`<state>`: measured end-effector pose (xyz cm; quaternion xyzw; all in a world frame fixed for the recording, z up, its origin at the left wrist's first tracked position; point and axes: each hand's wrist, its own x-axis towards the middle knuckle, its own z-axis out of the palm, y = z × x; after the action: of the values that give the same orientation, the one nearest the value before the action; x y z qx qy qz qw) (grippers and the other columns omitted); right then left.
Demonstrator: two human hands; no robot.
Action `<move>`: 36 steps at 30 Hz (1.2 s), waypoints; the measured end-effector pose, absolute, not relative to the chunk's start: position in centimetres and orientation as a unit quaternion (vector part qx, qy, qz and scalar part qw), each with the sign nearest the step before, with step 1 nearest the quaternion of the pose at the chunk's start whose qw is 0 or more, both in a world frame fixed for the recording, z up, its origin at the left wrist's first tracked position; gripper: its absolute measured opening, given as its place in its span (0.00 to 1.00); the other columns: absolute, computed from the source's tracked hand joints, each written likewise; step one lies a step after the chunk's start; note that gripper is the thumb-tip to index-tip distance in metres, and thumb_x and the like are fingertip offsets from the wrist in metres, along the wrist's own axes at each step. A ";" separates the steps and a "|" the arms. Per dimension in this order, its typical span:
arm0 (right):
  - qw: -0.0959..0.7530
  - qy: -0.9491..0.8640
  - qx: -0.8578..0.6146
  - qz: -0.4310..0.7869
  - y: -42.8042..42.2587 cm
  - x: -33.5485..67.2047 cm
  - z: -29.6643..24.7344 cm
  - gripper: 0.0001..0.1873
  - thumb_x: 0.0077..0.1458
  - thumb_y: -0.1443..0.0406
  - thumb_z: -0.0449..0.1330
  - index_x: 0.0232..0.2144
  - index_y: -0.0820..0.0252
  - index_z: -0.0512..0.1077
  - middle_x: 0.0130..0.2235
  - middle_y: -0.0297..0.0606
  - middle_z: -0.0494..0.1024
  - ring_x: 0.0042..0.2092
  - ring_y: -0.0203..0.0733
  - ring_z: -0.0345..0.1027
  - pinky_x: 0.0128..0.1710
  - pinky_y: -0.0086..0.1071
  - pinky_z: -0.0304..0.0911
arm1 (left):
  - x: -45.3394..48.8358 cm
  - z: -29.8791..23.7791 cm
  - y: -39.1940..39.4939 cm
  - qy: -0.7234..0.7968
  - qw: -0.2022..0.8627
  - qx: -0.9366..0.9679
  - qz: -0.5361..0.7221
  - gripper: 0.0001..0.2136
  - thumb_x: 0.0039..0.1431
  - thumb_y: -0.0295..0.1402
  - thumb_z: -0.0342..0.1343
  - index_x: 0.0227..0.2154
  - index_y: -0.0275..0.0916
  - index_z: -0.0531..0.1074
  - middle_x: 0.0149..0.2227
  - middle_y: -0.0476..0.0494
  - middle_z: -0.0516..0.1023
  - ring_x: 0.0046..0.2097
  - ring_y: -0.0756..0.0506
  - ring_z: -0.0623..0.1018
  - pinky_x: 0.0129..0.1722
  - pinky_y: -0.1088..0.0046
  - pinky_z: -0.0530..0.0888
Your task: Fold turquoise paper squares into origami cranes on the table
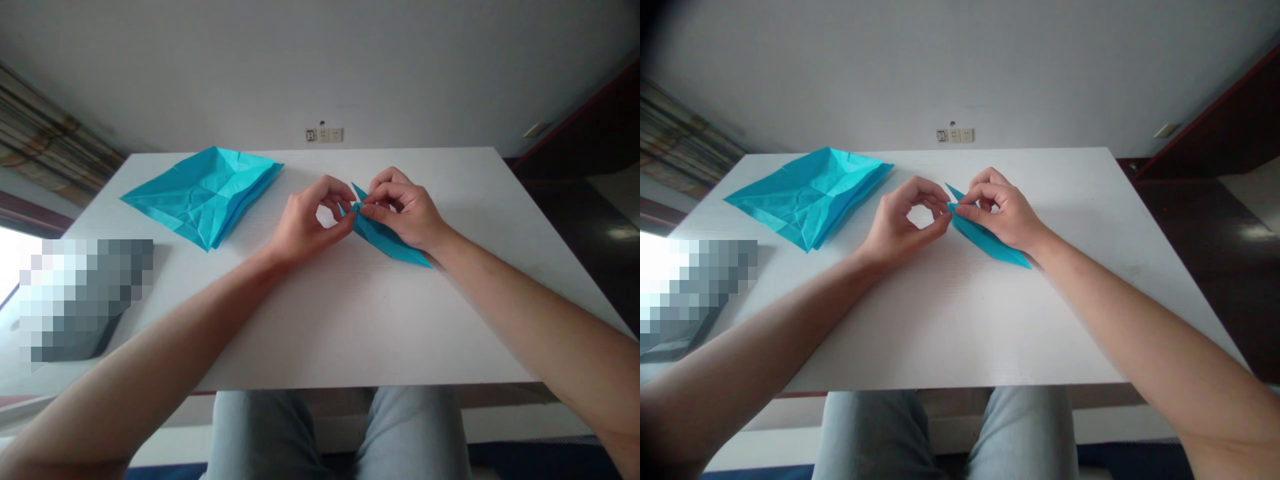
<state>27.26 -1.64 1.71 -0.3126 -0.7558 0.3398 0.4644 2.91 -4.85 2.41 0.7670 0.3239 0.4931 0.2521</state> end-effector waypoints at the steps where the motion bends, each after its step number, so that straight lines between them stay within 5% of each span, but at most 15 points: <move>1: 0.465 -0.755 -0.313 0.340 -1.6 27.3 1.7 0.25 0.57 0.36 0.78 0.34 0.47 0.86 0.43 0.39 0.75 0.41 0.45 0.63 0.38 0.41 0.67 | 2.9 2.4 -4.8 0.327 0.250 0.764 0.497 0.15 0.66 0.44 0.75 0.45 0.42 0.78 0.42 0.44 0.87 0.39 0.47 0.85 0.43 0.67 0.84; 11: 0.465 -0.754 -0.305 0.350 -1.5 27.5 1.5 0.23 0.58 0.38 0.79 0.36 0.47 0.86 0.44 0.37 0.73 0.41 0.43 0.63 0.39 0.40 0.66 | 2.8 2.8 -4.9 0.304 0.238 0.773 0.504 0.11 0.72 0.43 0.71 0.46 0.41 0.81 0.43 0.42 0.89 0.39 0.47 0.86 0.45 0.66 0.85; 36: 0.463 -0.751 -0.299 0.364 -1.5 27.4 1.5 0.27 0.53 0.36 0.80 0.36 0.49 0.84 0.43 0.37 0.75 0.38 0.41 0.62 0.38 0.41 0.66 | 2.8 3.0 -4.9 0.344 0.299 0.747 0.484 0.22 0.68 0.57 0.71 0.39 0.41 0.83 0.40 0.42 0.90 0.39 0.45 0.86 0.43 0.66 0.84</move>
<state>27.36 -1.50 1.45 -0.2988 -0.7509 0.3636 0.4633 2.77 -4.85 3.00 0.7467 0.3441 0.4842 0.2993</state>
